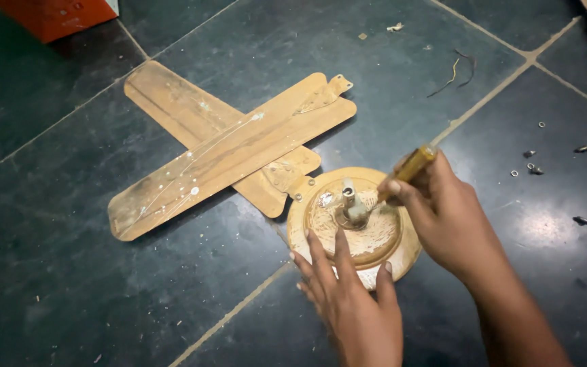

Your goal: The person assembles a ceiling fan on the floor by attaching two wooden blades to the motor housing using a screwdriver, screws, and washers. The third blade remains detached on the floor.

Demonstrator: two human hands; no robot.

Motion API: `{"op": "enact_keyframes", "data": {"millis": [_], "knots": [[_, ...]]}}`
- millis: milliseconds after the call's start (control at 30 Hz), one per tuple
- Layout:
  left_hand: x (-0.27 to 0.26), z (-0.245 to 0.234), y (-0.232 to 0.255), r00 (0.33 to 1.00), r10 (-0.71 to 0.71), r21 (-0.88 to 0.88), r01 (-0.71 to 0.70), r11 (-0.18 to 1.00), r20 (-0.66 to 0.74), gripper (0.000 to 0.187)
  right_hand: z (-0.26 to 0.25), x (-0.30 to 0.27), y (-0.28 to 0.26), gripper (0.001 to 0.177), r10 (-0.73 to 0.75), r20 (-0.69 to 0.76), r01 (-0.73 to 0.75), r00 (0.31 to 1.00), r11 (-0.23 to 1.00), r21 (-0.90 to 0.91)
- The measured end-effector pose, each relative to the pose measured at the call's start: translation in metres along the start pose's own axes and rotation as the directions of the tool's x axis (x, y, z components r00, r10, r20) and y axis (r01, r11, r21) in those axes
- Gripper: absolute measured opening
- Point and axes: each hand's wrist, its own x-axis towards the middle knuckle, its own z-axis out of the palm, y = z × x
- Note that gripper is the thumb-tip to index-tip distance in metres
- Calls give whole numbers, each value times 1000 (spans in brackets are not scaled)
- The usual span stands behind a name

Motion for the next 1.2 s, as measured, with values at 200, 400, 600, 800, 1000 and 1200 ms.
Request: {"op": "enact_keyframes", "data": {"millis": [200,400,600,800,1000,1200], "knots": [[1,-1,-1,998,-38,10,37,999,55,87,7,0,-8,23,9,-34,-10,999,1000,-5],[2,1,-3,998,-33,10,33,999,53,85,6,-5,-5,21,19,-41,-17,999,999,48],[0,2,-3,1000,-9,20,8,1000,29,86,9,-6,-1,20,10,-74,0,997,991,135],[0,2,-6,999,27,-2,-27,1000,18,85,14,-23,5,22,-38,-101,45,994,997,70],[-2,0,-6,999,33,-86,-36,996,-36,81,26,-47,2,23,4,-115,-8,993,999,-35],[-3,0,-7,997,61,-105,-66,992,-51,81,19,-43,3,24,-164,-164,172,973,985,34]]}}
